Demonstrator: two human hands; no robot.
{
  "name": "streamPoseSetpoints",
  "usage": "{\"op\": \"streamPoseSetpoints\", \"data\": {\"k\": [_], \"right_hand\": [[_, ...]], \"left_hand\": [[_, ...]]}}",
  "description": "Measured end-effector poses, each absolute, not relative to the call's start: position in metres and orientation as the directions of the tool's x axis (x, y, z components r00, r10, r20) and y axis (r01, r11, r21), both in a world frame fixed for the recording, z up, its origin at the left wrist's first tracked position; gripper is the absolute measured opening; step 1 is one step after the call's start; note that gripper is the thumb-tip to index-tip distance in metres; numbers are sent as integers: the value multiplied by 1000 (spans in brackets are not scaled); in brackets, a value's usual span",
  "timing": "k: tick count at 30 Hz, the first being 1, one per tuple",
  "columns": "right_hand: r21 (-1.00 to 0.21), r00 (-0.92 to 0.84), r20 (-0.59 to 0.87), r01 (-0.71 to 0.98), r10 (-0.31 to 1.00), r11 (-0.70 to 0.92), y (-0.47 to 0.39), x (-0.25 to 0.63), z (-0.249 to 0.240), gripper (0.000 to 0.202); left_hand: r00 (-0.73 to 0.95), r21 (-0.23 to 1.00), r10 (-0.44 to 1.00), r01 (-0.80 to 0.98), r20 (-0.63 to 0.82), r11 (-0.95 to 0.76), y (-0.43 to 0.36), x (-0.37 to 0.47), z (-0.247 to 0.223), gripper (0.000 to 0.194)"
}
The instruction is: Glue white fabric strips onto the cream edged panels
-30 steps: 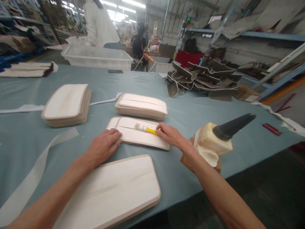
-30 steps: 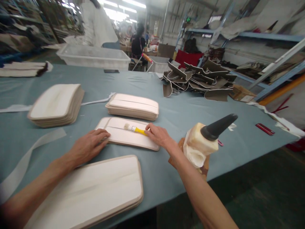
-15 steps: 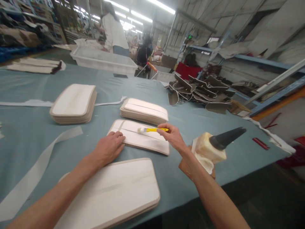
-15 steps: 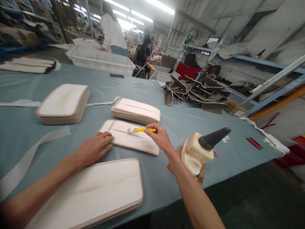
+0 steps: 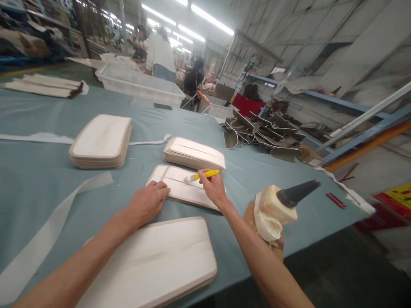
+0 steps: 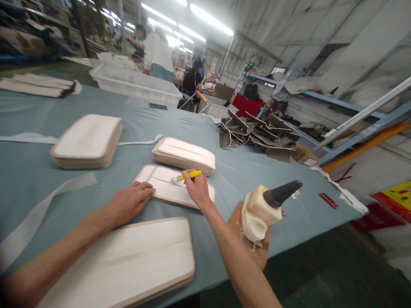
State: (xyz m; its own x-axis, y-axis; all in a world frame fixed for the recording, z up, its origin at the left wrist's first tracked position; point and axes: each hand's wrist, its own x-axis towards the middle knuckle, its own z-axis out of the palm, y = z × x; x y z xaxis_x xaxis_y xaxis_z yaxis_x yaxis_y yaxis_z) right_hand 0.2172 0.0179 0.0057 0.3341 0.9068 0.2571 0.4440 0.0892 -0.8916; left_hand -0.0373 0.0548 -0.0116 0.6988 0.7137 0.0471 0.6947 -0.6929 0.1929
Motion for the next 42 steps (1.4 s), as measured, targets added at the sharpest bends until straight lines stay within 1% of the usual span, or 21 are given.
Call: {"op": "streamPoseSetpoints", "data": {"k": [6, 10, 12, 14, 18, 26, 31, 34, 37, 42], "right_hand": [[-918, 387, 260, 384, 885, 102, 23, 204, 6, 38], [-962, 442, 207, 254, 873, 100, 36, 180, 4, 38], [-976, 441, 167, 199, 882, 85, 42, 168, 2, 37], [-968, 426, 153, 245, 892, 49, 47, 158, -3, 35], [-909, 427, 175, 417, 887, -22, 52, 152, -14, 28], [-843, 462, 196, 531, 865, -92, 29, 191, -15, 25], [-858, 521, 177, 497, 835, -129, 1, 234, -17, 27], [-870, 545, 167, 474, 822, -137, -15, 260, -19, 28], [-876, 559, 155, 458, 815, -148, -27, 283, -20, 29], [-881, 583, 137, 441, 801, -170, -39, 320, -20, 29]], "left_hand": [[687, 224, 726, 702, 41, -677, 55, -37, -15, 36], [681, 235, 731, 705, 41, -670, 55, -37, -16, 37], [680, 239, 732, 703, 49, -669, 55, -37, -15, 36], [680, 239, 731, 702, 54, -671, 54, -38, -13, 35], [684, 216, 729, 707, 32, -673, 51, -37, -9, 35], [680, 166, 733, 727, -35, -666, 49, -31, 0, 42], [670, 149, 741, 738, -46, -658, 49, -29, 4, 45], [669, 126, 740, 742, -68, -659, 51, -29, 4, 51], [674, 136, 736, 737, -67, -662, 54, -30, 4, 57], [698, 140, 714, 713, -55, -687, 61, -36, -2, 56]]}}
